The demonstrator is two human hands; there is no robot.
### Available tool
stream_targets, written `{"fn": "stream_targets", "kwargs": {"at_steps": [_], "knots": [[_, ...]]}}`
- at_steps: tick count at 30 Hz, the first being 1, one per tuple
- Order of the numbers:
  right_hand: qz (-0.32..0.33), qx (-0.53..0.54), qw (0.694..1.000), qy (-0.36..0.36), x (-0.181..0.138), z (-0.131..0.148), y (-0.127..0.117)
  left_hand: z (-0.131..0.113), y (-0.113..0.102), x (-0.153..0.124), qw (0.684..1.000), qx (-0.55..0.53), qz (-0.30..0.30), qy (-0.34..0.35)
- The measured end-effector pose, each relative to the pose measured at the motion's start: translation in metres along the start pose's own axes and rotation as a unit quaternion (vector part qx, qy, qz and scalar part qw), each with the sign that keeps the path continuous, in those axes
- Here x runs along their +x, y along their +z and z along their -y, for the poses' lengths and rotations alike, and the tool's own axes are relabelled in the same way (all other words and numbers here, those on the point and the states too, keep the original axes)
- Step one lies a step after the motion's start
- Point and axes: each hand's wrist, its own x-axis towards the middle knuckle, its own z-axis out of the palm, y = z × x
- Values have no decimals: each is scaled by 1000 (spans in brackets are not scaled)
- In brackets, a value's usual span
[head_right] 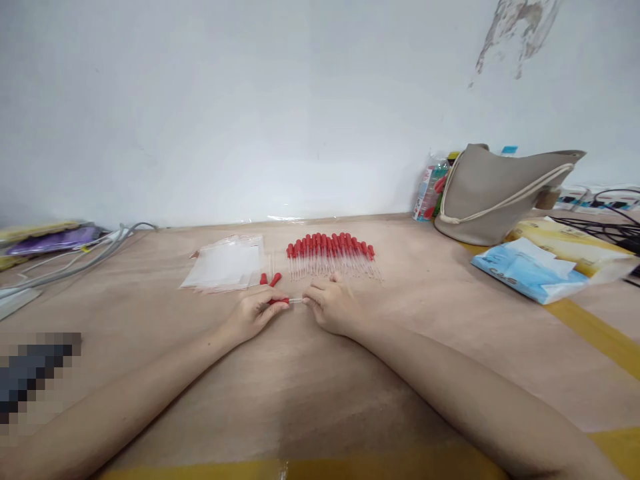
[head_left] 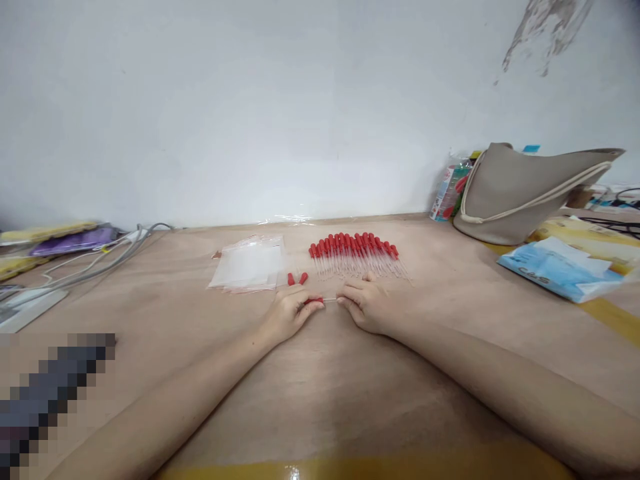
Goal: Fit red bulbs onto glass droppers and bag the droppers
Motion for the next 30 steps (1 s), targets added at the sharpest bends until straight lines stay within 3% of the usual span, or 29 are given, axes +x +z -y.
{"fn": "stream_targets", "kwargs": {"at_steps": [8, 12, 23, 30], "knots": [[-6, -76, 992, -103, 6, -16, -2, 11, 3, 5, 997, 55, -6, 57], [-14, -97, 990, -106, 4, -15, 1, 13, 4, 5, 993, 80, -24, 80], [-18, -97, 983, -152, 2, -11, 4, 3, 4, 2, 991, 97, 18, 94], [-53, -79, 980, -175, 5, -7, 5, 2, 6, 1, 991, 71, 6, 117]]}}
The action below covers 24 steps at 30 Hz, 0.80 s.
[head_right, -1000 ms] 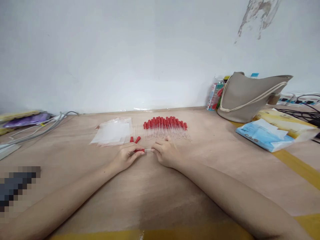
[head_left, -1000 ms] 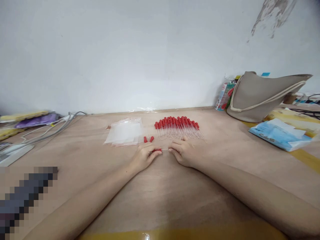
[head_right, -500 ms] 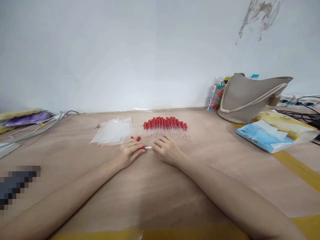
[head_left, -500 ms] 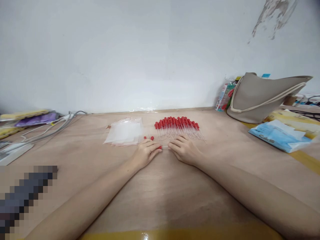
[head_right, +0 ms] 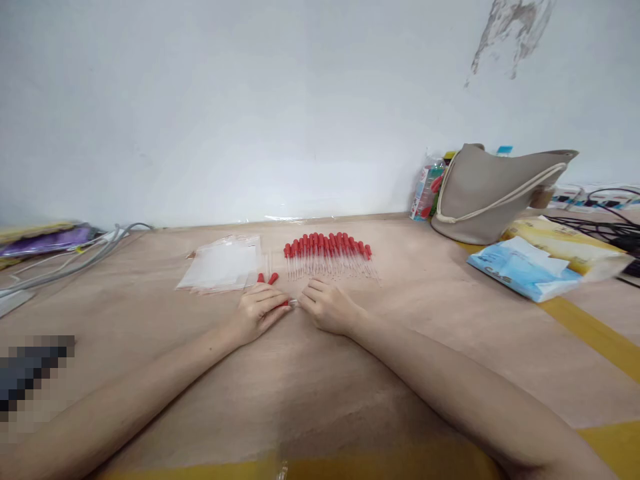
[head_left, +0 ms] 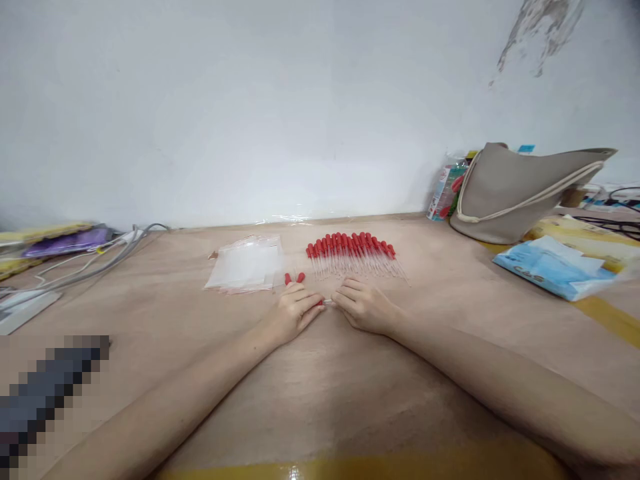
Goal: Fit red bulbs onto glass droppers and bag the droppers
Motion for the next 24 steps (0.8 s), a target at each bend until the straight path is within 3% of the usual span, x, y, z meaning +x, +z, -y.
{"fn": "stream_targets", "kwargs": {"at_steps": [10, 16, 20, 24], "knots": [[-4, -10, 999, 44, 8, 4, -1, 7, -4, 3, 1000, 11, 1, -25], [34, 25, 977, 208, 9, 5, -6, 12, -19, -1, 983, 99, -4, -155], [56, 94, 946, 305, 18, -6, -4, 23, -17, -8, 967, 111, -2, -231], [63, 128, 905, 402, 42, -21, 11, 31, -11, -12, 959, 96, 0, -266]]}}
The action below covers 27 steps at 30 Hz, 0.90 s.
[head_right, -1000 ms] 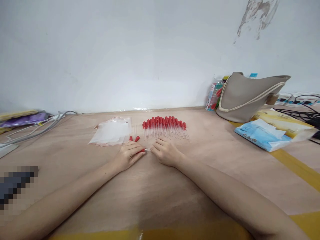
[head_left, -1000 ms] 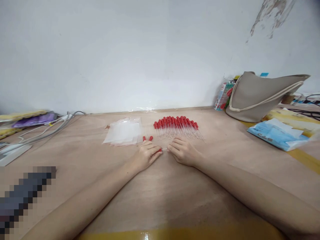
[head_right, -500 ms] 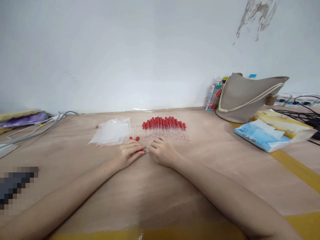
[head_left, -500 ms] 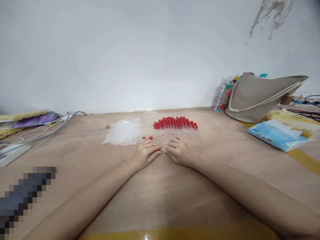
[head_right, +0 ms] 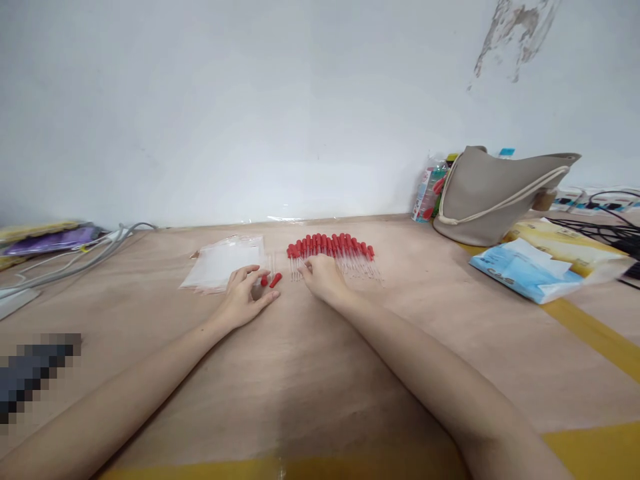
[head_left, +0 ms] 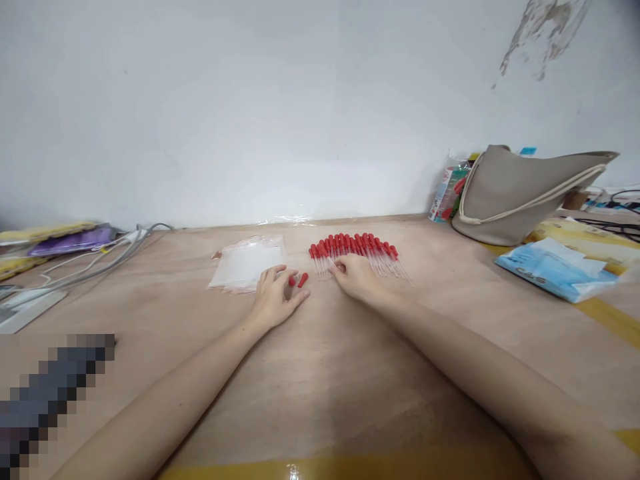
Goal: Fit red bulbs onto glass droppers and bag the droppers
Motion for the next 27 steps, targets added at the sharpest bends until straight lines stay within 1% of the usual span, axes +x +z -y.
{"fn": "stream_targets", "kwargs": {"at_steps": [2, 4, 7, 11, 13, 15, 17, 20, 24, 27], "knots": [[-12, 23, 998, 60, 16, 3, 9, 1, 2, 1, 1000, -13, 5, -7], [-22, 39, 994, 105, 30, 6, 19, 1, 2, 2, 999, -28, 15, -13], [-28, 29, 989, 140, 44, 11, 31, 1, 2, 3, 999, -44, 28, -18], [-13, -32, 985, 167, 51, 18, 37, -1, 1, 3, 998, -57, 25, -18], [-4, -57, 984, 167, 51, 21, 37, -3, 0, 4, 997, -64, 20, -25], [-4, -74, 986, 151, 48, 24, 36, -4, -1, 4, 997, -72, 15, -35], [0, -75, 989, 127, 46, 28, 35, -3, -2, 5, 996, -74, 10, -49], [26, -64, 992, 103, 46, 38, 36, -1, -1, 7, 996, -61, -3, -65], [61, -53, 990, 115, 56, 52, 40, 4, 1, 8, 997, -29, -1, -69], [96, -31, 987, 121, 64, 59, 43, 6, 1, 8, 997, -32, 2, -73]]}}
